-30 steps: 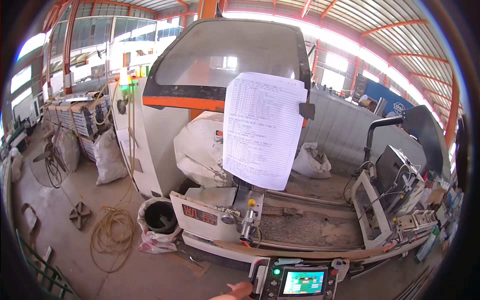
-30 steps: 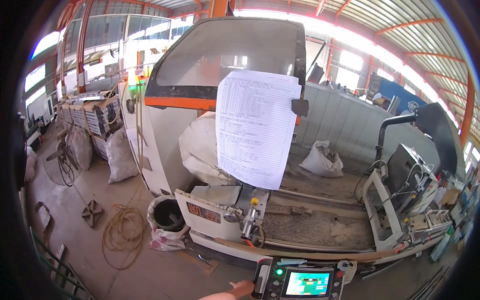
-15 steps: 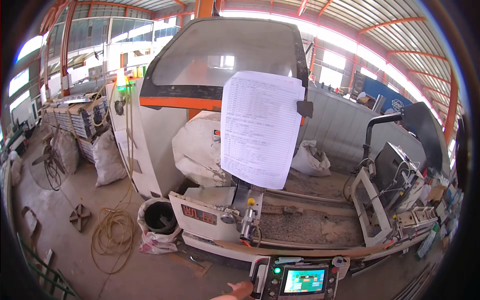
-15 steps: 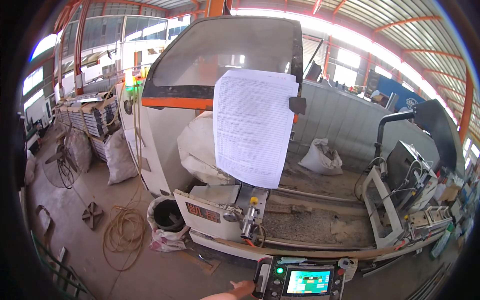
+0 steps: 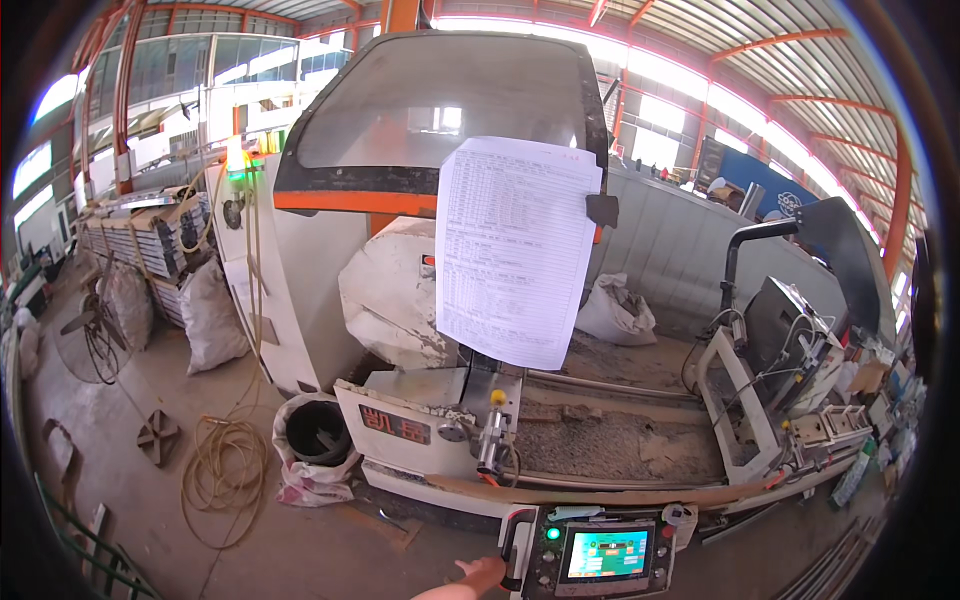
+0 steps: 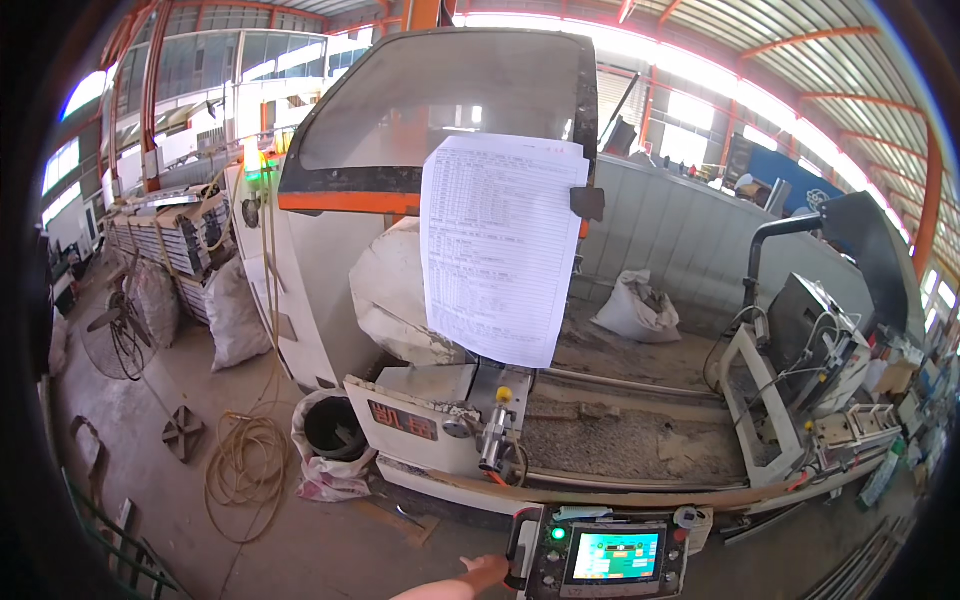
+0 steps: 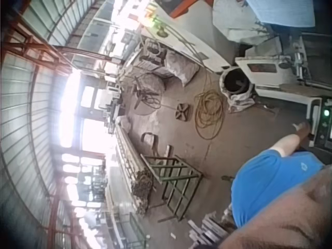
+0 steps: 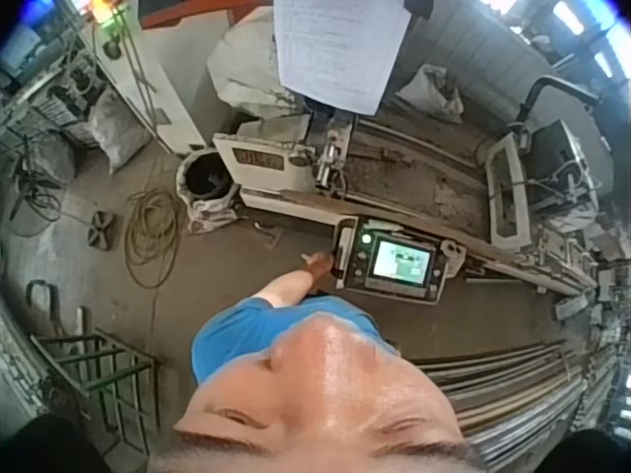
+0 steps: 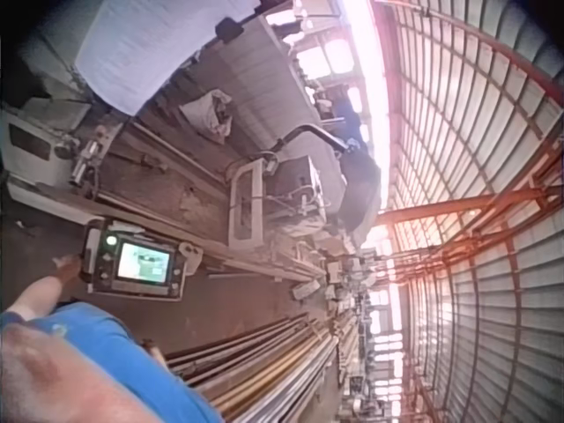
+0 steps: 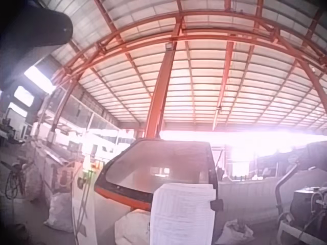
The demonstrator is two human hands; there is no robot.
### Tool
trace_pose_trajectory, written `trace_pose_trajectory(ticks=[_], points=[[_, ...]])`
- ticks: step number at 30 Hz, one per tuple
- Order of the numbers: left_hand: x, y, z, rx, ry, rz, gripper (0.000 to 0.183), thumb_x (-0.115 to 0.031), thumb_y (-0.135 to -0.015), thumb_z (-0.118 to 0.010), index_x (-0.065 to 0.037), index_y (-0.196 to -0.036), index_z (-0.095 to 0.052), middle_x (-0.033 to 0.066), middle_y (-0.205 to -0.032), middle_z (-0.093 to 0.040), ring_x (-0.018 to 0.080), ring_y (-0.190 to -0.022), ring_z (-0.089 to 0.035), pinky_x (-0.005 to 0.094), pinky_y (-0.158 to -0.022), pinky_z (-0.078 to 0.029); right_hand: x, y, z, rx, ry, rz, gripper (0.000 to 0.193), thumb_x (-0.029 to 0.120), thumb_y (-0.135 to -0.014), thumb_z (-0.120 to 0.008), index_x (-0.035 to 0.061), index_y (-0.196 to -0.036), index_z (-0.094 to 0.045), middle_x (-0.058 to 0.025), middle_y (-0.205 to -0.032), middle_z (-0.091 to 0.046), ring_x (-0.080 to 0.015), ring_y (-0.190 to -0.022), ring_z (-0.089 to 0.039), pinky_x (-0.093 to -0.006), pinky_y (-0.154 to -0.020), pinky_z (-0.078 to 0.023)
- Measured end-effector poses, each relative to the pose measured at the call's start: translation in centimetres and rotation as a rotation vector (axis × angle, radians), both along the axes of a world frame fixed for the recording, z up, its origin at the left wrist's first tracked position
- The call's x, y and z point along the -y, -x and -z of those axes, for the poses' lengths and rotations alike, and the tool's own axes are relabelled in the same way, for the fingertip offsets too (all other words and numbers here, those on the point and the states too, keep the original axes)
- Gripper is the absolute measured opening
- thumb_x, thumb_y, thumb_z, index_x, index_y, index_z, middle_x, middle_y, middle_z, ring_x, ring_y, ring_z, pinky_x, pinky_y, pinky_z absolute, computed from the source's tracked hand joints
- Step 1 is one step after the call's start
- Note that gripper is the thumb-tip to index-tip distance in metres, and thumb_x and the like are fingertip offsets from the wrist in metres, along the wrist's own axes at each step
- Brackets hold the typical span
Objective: Operating an industrial metal cutting machine using a control panel and positioning long metal profiles.
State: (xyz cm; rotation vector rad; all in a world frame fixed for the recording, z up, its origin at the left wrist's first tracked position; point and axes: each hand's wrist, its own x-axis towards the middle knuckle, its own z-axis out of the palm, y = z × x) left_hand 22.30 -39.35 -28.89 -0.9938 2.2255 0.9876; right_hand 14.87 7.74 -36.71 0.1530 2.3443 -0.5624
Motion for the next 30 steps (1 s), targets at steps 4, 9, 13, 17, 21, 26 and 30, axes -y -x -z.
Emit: trace_pose_trajectory(ticks=[4, 9, 13, 17, 21, 26, 30], points=[[0.0, 0.1, -0.4, -0.007, -0.001, 0.001, 0.05, -0.051, -0.09, -0.047, -0.016, -0.124, -0.061, 0.0123, -0.129, -0.058, 0.0384, -0.122, -0.051, 0.0764, -0.101, -0.007, -0.6, -0.3, -0.1, 0.003, 0.012, 0.025, 0.044, 0.041, -0.094, -0.047, 0.0063, -0.116, -0.062, -0.0238, -0.12, -0.06, -0.0347, -0.113, -0.056, -0.0455, -0.094, -0.045], [0.2, -0.3, -0.8, 0.003, 0.009, 0.004, 0.052, -0.053, -0.091, -0.045, -0.016, -0.124, -0.061, 0.0124, -0.129, -0.058, 0.0383, -0.122, -0.052, 0.0768, -0.101, -0.008, -1.0, -0.2, 0.3, 0.02, 0.035, 0.042, 0.044, 0.041, -0.094, -0.047, 0.0067, -0.116, -0.062, -0.0238, -0.12, -0.06, -0.0342, -0.113, -0.056, -0.0455, -0.094, -0.045], [0.1, -0.6, -0.9, -0.012, 0.017, 0.012, 0.055, -0.055, -0.092, -0.043, -0.015, -0.123, -0.061, 0.0125, -0.128, -0.058, 0.0384, -0.121, -0.052, 0.0769, -0.101, -0.01, -1.5, -0.3, 0.3, 0.024, 0.047, 0.065, 0.044, 0.041, -0.094, -0.047, 0.007, -0.116, -0.062, -0.0239, -0.12, -0.06, -0.0337, -0.113, -0.056, -0.0454, -0.094, -0.045], [-0.2, -0.6, -0.8, -0.02, 0.018, 0.005, 0.055, -0.055, -0.092, -0.043, -0.014, -0.123, -0.061, 0.013, -0.128, -0.058, 0.0382, -0.121, -0.052, 0.077, -0.101, -0.01, -2.0, -0.4, 0.2, 0.033, 0.062, 0.086, 0.043, 0.041, -0.094, -0.047, 0.0073, -0.116, -0.062, -0.0239, -0.12, -0.06, -0.0332, -0.113, -0.056, -0.0454, -0.094, -0.045], [-0.2, -0.3, 0.0, -0.001, 0.018, -0.001, 0.055, -0.057, -0.091, -0.043, -0.017, -0.125, -0.06, 0.0124, -0.131, -0.056, 0.0378, -0.124, -0.049, 0.0756, -0.102, -0.009, -2.4, -0.6, 0.1, 0.043, 0.076, 0.105, 0.043, 0.041, -0.094, -0.047, 0.0077, -0.116, -0.062, -0.024, -0.12, -0.06, -0.0328, -0.113, -0.057, -0.0454, -0.094, -0.045], [0.0, 0.1, 0.3, 0.007, 0.014, 0.001, 0.055, -0.058, -0.09, -0.043, -0.019, -0.127, -0.059, 0.0116, -0.133, -0.055, 0.0375, -0.126, -0.048, 0.0741, -0.103, -0.009, -2.6, -0.7, 0.1, 0.054, 0.096, 0.126, 0.043, 0.041, -0.094, -0.047, 0.0081, -0.116, -0.062, -0.0241, -0.12, -0.06, -0.0322, -0.113, -0.057, -0.0453, -0.094, -0.045], [0.1, 0.4, -0.9, 0.037, -0.009, 0.042, 0.05, -0.049, -0.093, -0.041, -0.017, -0.128, -0.058, 0.0119, -0.134, -0.054, 0.0388, -0.125, -0.049, 0.0763, -0.101, -0.009, -2.7, -0.9, 0.3, 0.066, 0.114, 0.143, 0.043, 0.041, -0.094, -0.047, 0.0084, -0.116, -0.062, -0.0241, -0.12, -0.06, -0.0317, -0.113, -0.057, -0.0453, -0.094, -0.045]])
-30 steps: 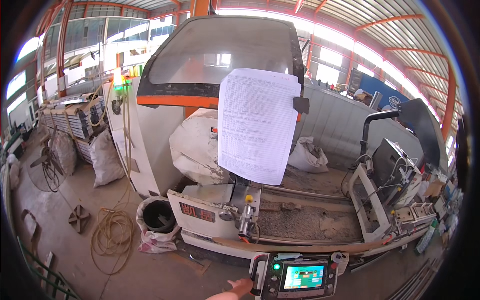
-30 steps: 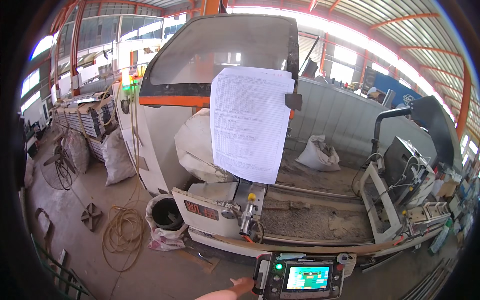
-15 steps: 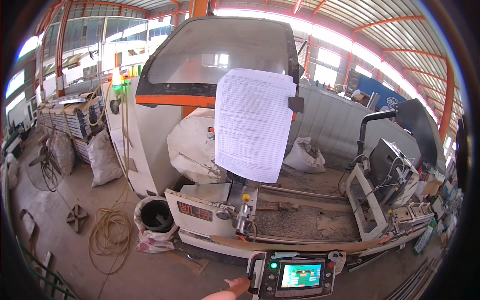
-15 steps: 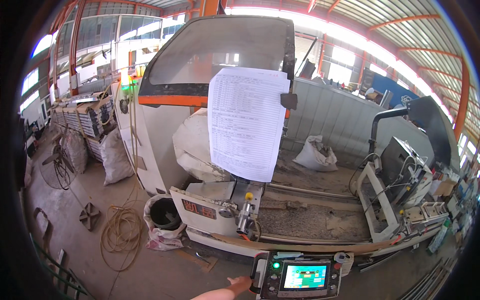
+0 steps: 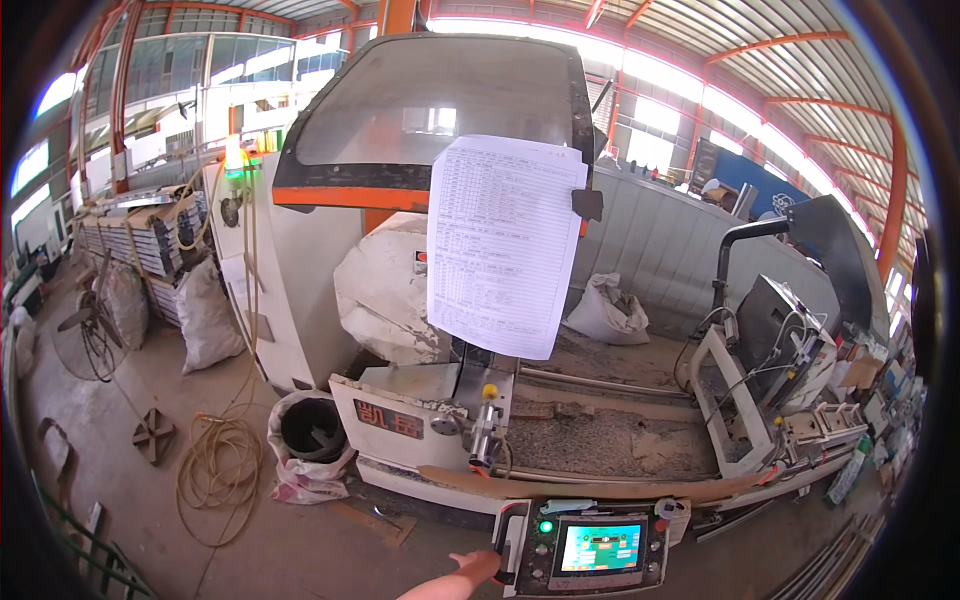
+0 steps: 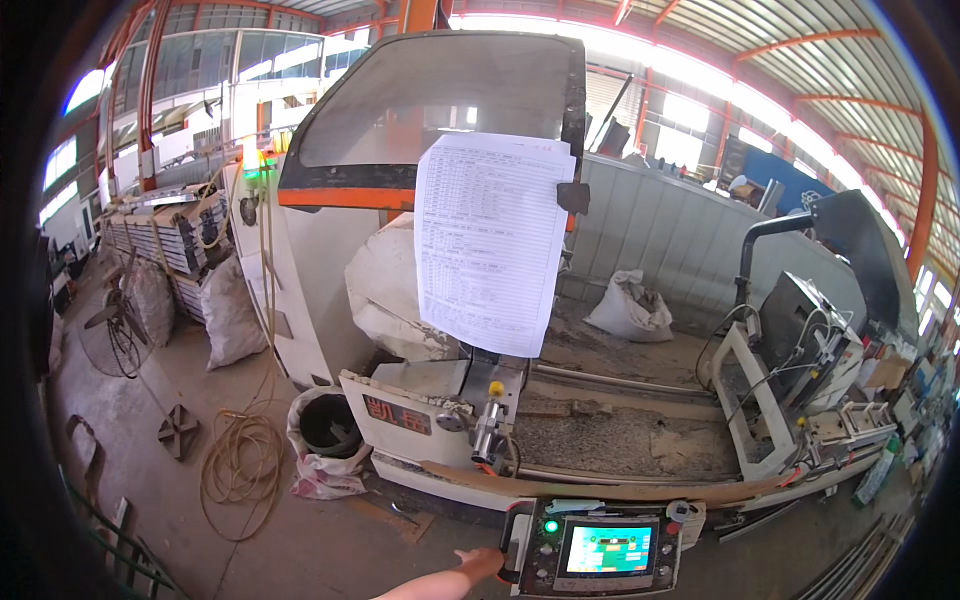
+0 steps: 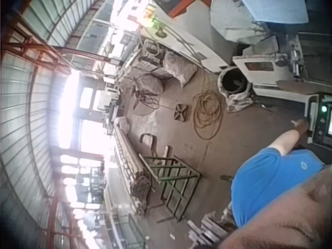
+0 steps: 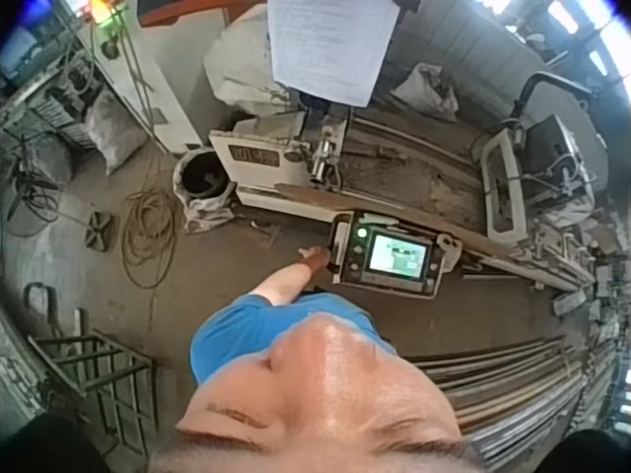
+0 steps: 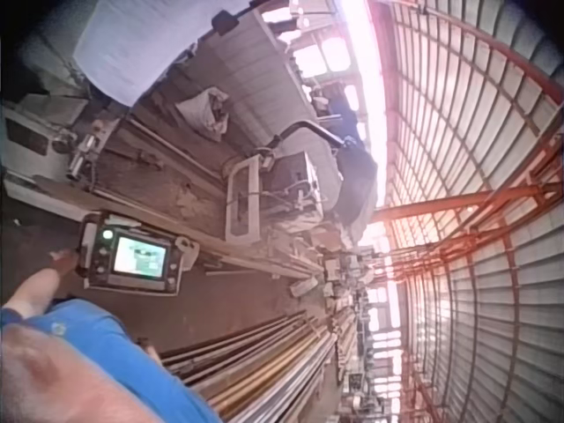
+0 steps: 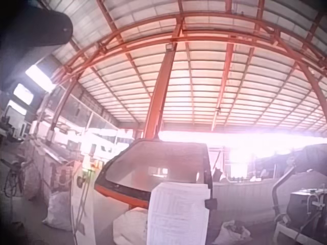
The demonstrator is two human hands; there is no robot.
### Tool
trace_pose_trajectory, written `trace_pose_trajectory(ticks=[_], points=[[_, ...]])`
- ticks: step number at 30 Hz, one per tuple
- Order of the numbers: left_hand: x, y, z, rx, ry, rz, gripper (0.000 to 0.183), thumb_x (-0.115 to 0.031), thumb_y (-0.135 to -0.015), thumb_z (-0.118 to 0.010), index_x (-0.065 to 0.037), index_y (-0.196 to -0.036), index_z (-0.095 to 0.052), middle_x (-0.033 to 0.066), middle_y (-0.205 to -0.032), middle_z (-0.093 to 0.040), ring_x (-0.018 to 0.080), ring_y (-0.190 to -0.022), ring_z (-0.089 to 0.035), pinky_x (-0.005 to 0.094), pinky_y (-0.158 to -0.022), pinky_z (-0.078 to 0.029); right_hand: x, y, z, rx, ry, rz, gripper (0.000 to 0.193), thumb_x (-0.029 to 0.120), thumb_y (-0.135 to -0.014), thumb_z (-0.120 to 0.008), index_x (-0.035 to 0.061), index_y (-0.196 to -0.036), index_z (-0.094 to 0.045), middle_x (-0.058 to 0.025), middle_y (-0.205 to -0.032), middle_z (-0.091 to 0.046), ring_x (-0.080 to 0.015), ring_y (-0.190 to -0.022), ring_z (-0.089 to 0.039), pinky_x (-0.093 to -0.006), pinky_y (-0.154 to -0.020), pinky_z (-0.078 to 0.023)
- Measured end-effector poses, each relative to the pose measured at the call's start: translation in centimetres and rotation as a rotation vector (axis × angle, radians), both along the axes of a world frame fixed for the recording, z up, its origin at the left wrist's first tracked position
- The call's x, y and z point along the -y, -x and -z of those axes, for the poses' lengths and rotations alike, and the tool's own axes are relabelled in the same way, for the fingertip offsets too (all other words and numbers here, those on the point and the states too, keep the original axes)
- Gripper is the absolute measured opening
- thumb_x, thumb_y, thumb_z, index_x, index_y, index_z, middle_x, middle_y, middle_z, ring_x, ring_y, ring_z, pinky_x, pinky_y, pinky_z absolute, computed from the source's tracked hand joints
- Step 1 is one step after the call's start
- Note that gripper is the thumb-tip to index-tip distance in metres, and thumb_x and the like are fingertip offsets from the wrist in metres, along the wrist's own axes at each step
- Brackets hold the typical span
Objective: Operating an industrial metal cutting machine using a control panel and positioning long metal profiles.
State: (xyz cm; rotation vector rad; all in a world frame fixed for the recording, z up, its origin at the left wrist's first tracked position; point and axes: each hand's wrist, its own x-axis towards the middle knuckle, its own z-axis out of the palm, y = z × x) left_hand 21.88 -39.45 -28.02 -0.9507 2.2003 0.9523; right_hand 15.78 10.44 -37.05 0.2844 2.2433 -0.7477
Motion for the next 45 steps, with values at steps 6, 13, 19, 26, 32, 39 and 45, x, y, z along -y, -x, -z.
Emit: trace_pose_trajectory(ticks=[6, 13, 19, 26, 32, 39, 45], points=[[-0.3, -0.1, -1.0, 0.027, 0.009, -0.034, 0.051, -0.052, -0.092, -0.041, -0.019, -0.128, -0.058, 0.0123, -0.135, -0.053, 0.0383, -0.127, -0.046, 0.0733, -0.102, -0.009, 0.5, -0.7, 0.7, 0.021, 0.039, 0.024, 0.043, 0.041, -0.094, -0.047, 0.0089, -0.116, -0.063, -0.0242, -0.12, -0.06, -0.031, -0.113, -0.057, -0.0453, -0.093, -0.045], [-0.5, -0.1, -1.2, 0.033, 0.024, -0.055, 0.052, -0.052, -0.092, -0.042, -0.019, -0.128, -0.058, 0.0125, -0.135, -0.053, 0.0369, -0.127, -0.046, 0.072, -0.104, -0.01, 0.7, -1.1, 1.2, 0.043, 0.076, 0.056, 0.042, 0.042, -0.094, -0.047, 0.0095, -0.116, -0.063, -0.0243, -0.12, -0.06, -0.0302, -0.113, -0.057, -0.0452, -0.093, -0.046], [-0.3, 0.0, -0.7, 0.024, 0.032, -0.038, 0.05, -0.049, -0.093, -0.041, -0.018, -0.128, -0.058, 0.012, -0.135, -0.053, 0.0354, -0.126, -0.049, 0.0734, -0.103, -0.011, 0.7, -2.0, 1.5, 0.067, 0.103, 0.088, 0.042, 0.042, -0.094, -0.046, 0.01, -0.116, -0.063, -0.0244, -0.119, -0.06, -0.0295, -0.113, -0.058, -0.0452, -0.093, -0.046], [-0.1, 0.1, -0.6, 0.029, 0.023, -0.015, 0.051, -0.05, -0.093, -0.041, -0.018, -0.13, -0.057, 0.0116, -0.136, -0.053, 0.0356, -0.126, -0.048, 0.0741, -0.103, -0.011, 0.5, -2.9, 1.6, 0.094, 0.13, 0.128, 0.042, 0.042, -0.094, -0.046, 0.0105, -0.116, -0.063, -0.0245, -0.119, -0.06, -0.0287, -0.113, -0.058, -0.0451, -0.093, -0.046], [0.0, 0.3, 0.2, 0.006, 0.006, -0.049, 0.051, -0.05, -0.093, -0.042, -0.018, -0.131, -0.056, 0.0119, -0.136, -0.052, 0.0363, -0.127, -0.047, 0.0733, -0.103, -0.011, 0.6, -3.3, 1.5, 0.113, 0.154, 0.156, 0.041, 0.042, -0.094, -0.046, 0.011, -0.116, -0.063, -0.0245, -0.119, -0.06, -0.028, -0.113, -0.058, -0.0451, -0.093, -0.046], [0.3, 0.3, -0.8, 0.014, 0.003, -0.063, 0.051, -0.05, -0.093, -0.043, -0.019, -0.131, -0.056, 0.0127, -0.137, -0.051, 0.0373, -0.128, -0.046, 0.0726, -0.103, -0.012, 0.6, -3.5, 1.4, 0.13, 0.181, 0.187, 0.041, 0.042, -0.094, -0.046, 0.0116, -0.116, -0.063, -0.0246, -0.119, -0.06, -0.0272, -0.113, -0.058, -0.045, -0.093, -0.046], [0.4, 0.2, -1.6, 0.024, 0.0, -0.067, 0.051, -0.049, -0.092, -0.043, -0.019, -0.131, -0.055, 0.0134, -0.137, -0.051, 0.0381, -0.128, -0.045, 0.0721, -0.104, -0.012, 0.4, -4.1, 1.3, 0.147, 0.204, 0.223, 0.041, 0.042, -0.094, -0.046, 0.0121, -0.116, -0.063, -0.0247, -0.119, -0.06, -0.0265, -0.113, -0.059, -0.045, -0.092, -0.046]])
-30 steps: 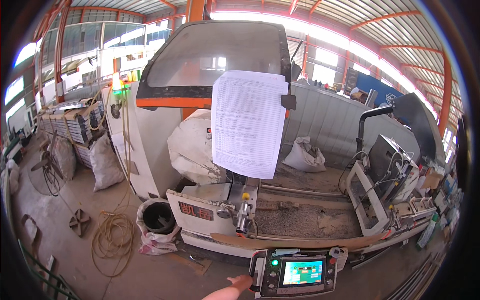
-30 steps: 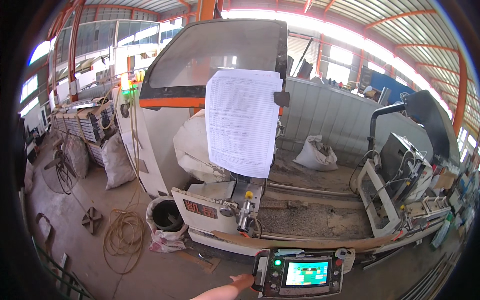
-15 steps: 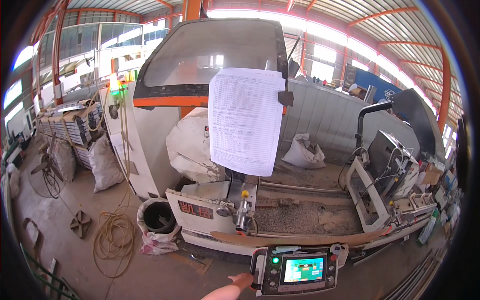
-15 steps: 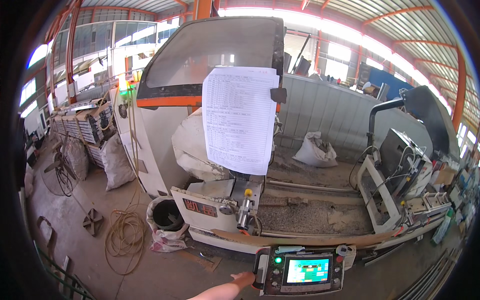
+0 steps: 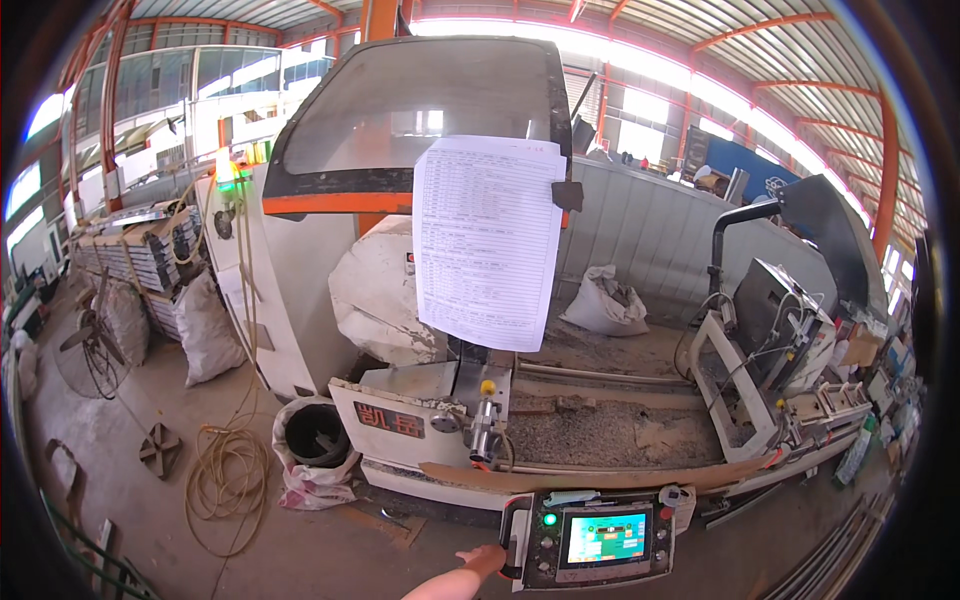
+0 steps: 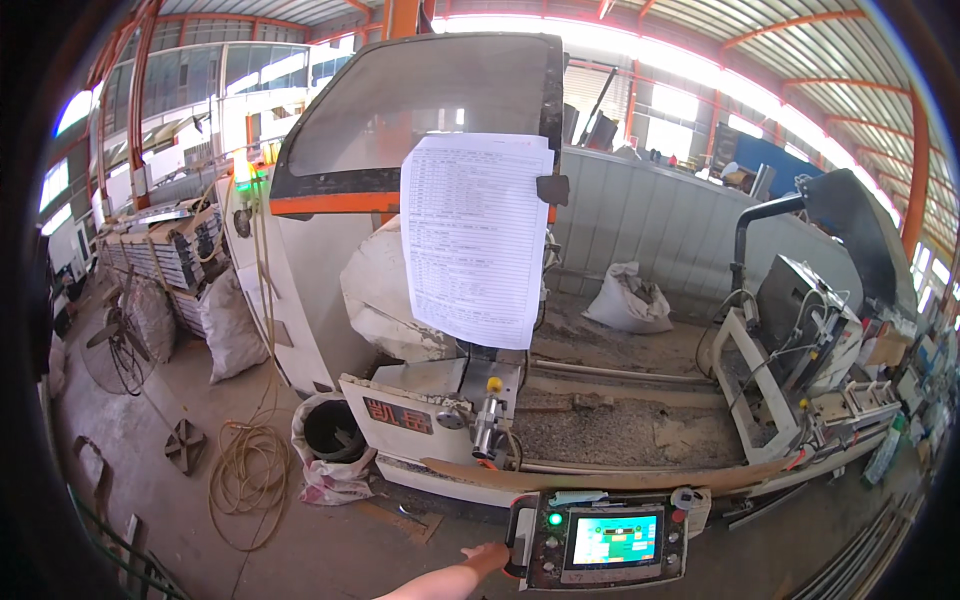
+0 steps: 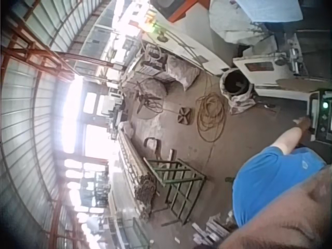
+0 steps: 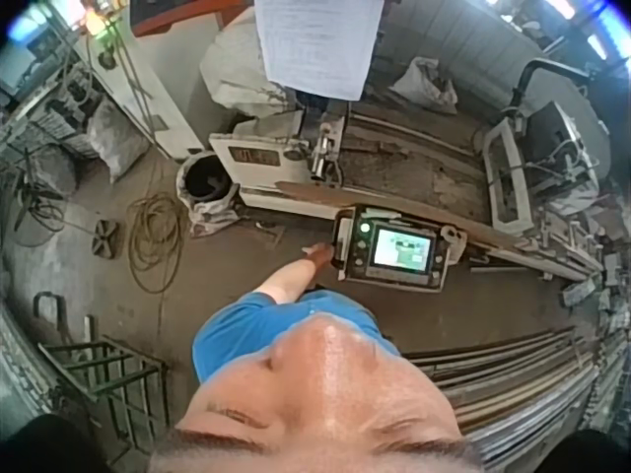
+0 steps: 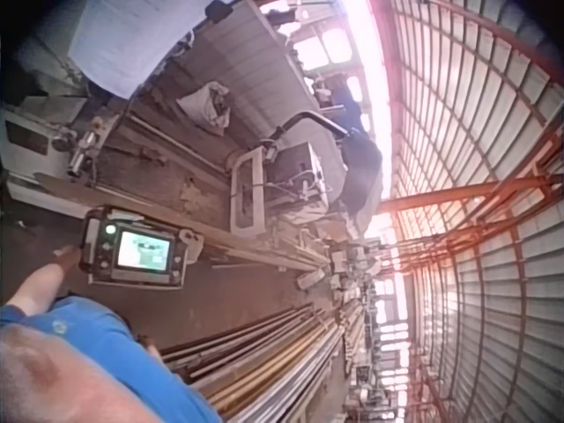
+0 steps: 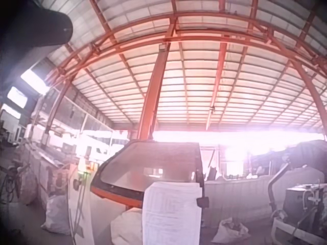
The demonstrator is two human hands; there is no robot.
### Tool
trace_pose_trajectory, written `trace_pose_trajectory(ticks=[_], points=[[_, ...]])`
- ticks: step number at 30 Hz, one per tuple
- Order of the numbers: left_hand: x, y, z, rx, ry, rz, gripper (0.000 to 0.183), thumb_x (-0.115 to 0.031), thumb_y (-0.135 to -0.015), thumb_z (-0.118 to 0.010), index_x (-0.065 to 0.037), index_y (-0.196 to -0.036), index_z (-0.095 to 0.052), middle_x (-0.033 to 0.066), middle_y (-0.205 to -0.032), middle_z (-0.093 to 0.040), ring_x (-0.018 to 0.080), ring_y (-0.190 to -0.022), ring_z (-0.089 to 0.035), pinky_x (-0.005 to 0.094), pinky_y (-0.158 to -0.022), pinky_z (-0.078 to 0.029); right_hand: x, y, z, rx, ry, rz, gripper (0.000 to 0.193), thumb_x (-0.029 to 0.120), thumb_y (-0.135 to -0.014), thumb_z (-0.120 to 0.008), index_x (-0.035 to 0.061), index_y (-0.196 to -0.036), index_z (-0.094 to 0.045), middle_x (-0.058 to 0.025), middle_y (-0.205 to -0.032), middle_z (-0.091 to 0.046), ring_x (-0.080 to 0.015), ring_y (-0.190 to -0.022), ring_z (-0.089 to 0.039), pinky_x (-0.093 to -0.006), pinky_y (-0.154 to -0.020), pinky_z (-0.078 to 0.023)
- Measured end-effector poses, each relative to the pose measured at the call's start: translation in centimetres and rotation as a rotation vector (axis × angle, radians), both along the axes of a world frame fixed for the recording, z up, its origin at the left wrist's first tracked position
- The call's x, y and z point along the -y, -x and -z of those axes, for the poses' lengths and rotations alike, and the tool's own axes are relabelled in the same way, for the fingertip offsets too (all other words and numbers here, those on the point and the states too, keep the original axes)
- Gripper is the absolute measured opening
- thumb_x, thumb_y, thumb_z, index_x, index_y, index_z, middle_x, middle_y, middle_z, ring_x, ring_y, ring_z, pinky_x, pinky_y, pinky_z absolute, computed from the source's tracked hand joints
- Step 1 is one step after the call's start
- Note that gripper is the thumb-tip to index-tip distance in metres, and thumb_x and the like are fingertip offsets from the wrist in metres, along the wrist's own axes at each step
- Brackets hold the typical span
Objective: Operating an industrial metal cutting machine using a control panel and positioning long metal profiles.
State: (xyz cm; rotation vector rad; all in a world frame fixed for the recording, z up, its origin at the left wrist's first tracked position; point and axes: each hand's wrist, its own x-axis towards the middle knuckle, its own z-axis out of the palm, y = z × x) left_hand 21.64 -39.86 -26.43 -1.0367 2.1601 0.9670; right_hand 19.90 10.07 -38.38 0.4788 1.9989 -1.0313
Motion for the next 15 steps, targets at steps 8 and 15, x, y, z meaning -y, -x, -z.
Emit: trace_pose_trajectory(ticks=[8, 15], points=[[0.1, 0.4, 1.1, -0.009, -0.051, 0.05, 0.049, -0.045, -0.092, -0.044, -0.019, -0.132, -0.054, 0.0153, -0.139, -0.048, 0.0403, -0.131, -0.04, 0.0726, -0.103, -0.012, -1.7, -3.1, 0.0, 0.038, 0.016, 0.094, 0.04, 0.042, -0.094, -0.046, 0.0128, -0.116, -0.064, -0.0248, -0.119, -0.06, -0.0256, -0.113, -0.059, -0.0449, -0.092, -0.046], [0.6, 0.5, 9.5, -0.017, -0.115, 0.113, 0.055, -0.052, -0.092, -0.044, -0.016, -0.131, -0.055, 0.0148, -0.137, -0.05, 0.043, -0.128, -0.042, 0.0711, -0.101, -0.019, -3.2, -8.7, 0.1, 0.125, 0.02, 0.17, 0.04, 0.042, -0.094, -0.046, 0.0134, -0.116, -0.064, -0.0249, -0.119, -0.06, -0.0248, -0.113, -0.059, -0.0449, -0.092, -0.047]])
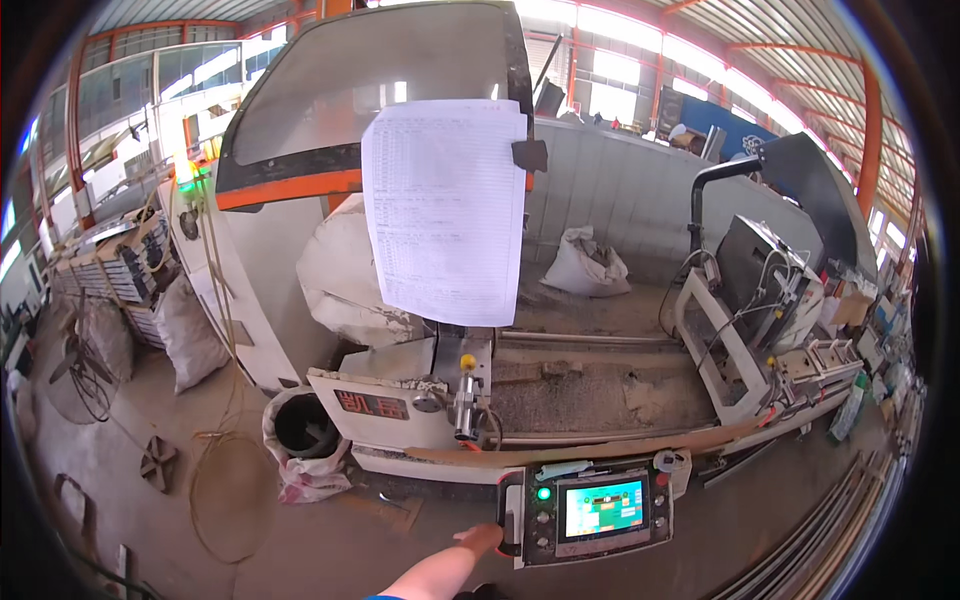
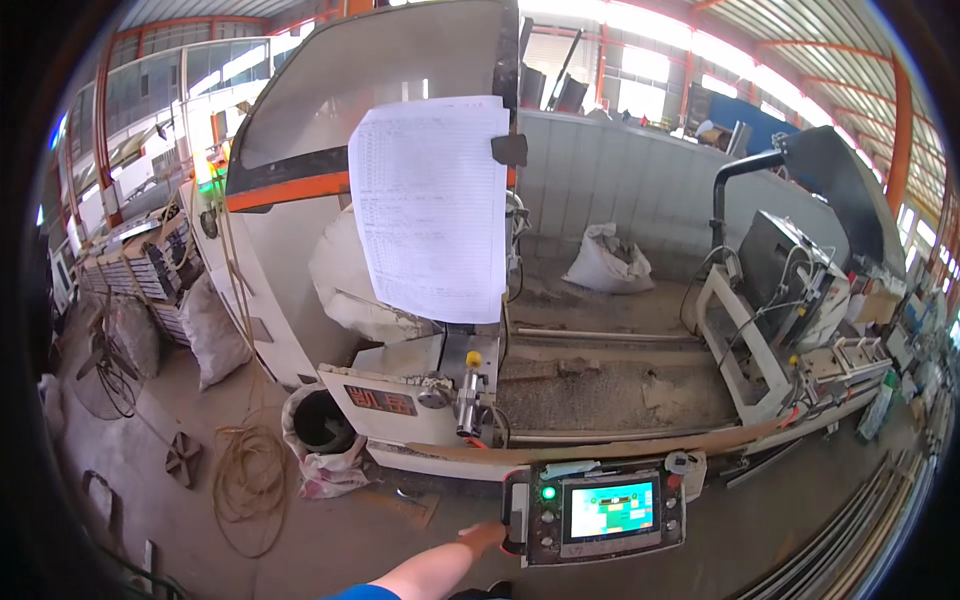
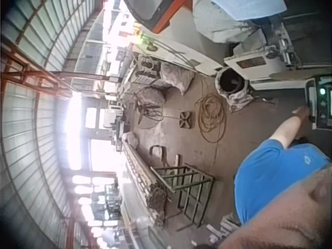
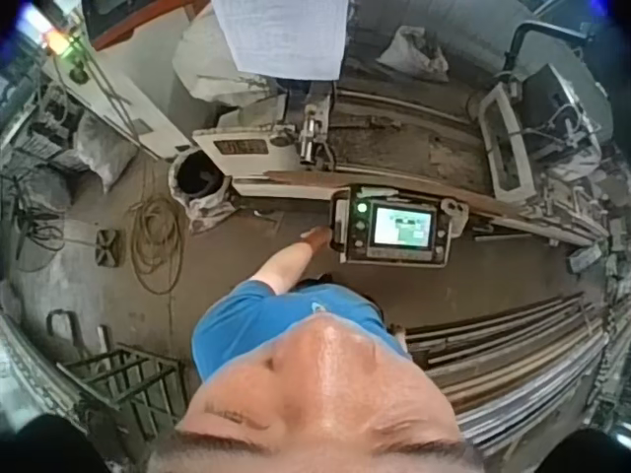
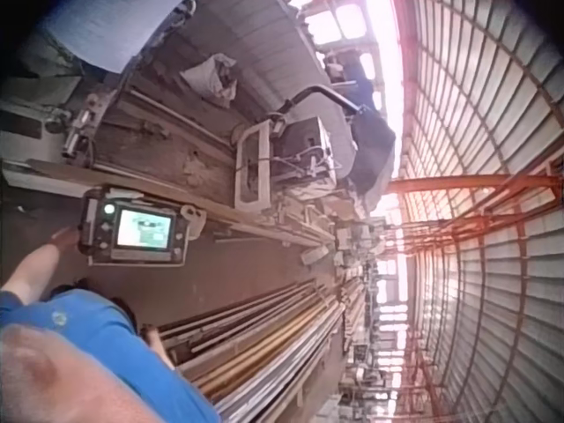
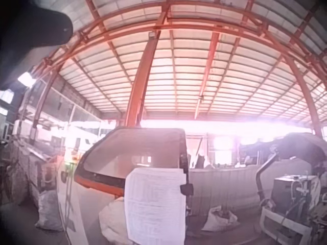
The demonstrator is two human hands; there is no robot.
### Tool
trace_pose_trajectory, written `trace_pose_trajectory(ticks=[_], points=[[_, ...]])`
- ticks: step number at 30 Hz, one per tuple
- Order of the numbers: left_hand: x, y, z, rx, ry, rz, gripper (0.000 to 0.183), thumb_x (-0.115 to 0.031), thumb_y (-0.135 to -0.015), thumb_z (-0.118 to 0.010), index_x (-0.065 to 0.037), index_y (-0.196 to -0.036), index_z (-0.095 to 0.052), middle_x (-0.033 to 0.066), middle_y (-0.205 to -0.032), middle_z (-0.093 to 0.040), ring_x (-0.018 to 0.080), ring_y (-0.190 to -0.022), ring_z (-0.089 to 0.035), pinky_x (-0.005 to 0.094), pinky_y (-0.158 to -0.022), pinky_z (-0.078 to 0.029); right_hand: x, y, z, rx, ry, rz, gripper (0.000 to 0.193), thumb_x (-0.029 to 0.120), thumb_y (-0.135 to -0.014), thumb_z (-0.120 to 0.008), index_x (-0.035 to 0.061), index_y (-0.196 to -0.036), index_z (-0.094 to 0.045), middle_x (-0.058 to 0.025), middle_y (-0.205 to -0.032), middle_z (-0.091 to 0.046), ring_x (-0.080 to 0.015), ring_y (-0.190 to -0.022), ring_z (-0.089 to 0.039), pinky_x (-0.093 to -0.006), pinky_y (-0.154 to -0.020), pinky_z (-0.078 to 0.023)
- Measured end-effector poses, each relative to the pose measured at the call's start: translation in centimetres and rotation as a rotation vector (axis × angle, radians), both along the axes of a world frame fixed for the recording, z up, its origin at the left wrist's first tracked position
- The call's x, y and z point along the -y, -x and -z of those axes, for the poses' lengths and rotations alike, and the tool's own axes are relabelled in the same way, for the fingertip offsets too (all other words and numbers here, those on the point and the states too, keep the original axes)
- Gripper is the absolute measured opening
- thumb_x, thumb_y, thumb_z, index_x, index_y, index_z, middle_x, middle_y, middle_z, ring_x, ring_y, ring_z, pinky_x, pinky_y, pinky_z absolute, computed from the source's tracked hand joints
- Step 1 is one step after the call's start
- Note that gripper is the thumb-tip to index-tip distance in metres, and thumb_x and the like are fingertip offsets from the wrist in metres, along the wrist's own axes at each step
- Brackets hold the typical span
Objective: Operating an industrial metal cutting machine using a control panel and positioning long metal profiles.
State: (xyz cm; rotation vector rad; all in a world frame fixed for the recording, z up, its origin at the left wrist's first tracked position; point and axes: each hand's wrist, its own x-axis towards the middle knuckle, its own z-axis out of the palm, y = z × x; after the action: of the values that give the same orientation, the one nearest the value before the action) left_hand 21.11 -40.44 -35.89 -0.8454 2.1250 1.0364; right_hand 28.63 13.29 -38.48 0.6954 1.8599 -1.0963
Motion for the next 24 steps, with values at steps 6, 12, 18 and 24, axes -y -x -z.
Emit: trace_pose_trajectory(ticks=[6, 12, 18, 24], points=[[-0.4, -1.3, -4.5, 0.022, -0.046, -0.139, 0.05, -0.045, -0.093, -0.044, -0.016, -0.132, -0.054, 0.0139, -0.139, -0.048, 0.043, -0.131, -0.039, 0.0697, -0.103, -0.018, -6.8, -6.4, 15.1, -1.165, -0.337, -0.616, 0.031, 0.035, -0.094, -0.047, 0.0072, -0.086, -0.06, -0.0131, -0.073, -0.062, -0.0225, -0.064, -0.058, -0.0391, -0.058, -0.048], [-0.8, 0.6, -3.4, 0.043, 0.059, -0.012, 0.043, -0.036, -0.094, -0.044, -0.017, -0.131, -0.056, 0.0134, -0.14, -0.047, 0.0455, -0.13, -0.039, 0.0781, -0.098, -0.014, -5.4, -10.8, 17.7, -1.255, -0.441, -0.465, 0.028, 0.031, -0.094, -0.048, 0.0075, -0.082, -0.057, -0.0089, -0.067, -0.057, -0.0217, -0.058, -0.053, -0.0378, -0.054, -0.046], [2.2, 0.5, 0.8, -0.426, 0.345, 0.58, 0.027, -0.023, -0.087, -0.053, -0.007, -0.102, -0.069, 0.0206, -0.104, -0.066, 0.0371, -0.096, -0.065, 0.0475, -0.083, -0.052, 2.2, -21.7, -2.6, -0.18, -0.422, 0.2, 0.038, 0.028, -0.089, -0.051, -0.0001, -0.112, -0.062, -0.0201, -0.11, -0.063, -0.0327, -0.1, -0.06, -0.0438, -0.09, -0.046], [10.6, 4.4, 7.3, -0.262, 0.233, 0.291, 0.051, -0.037, -0.094, -0.052, 0.001, -0.128, -0.054, 0.0099, -0.114, -0.065, 0.0241, -0.109, -0.058, 0.0381, -0.087, -0.05, 4.3, -33.9, 0.1, -0.057, -0.363, 0.627, 0.044, 0.036, -0.083, -0.051, 0.0029, -0.107, -0.067, -0.0212, -0.106, -0.065, -0.0383, -0.108, -0.058, -0.0419, -0.096, -0.044]])
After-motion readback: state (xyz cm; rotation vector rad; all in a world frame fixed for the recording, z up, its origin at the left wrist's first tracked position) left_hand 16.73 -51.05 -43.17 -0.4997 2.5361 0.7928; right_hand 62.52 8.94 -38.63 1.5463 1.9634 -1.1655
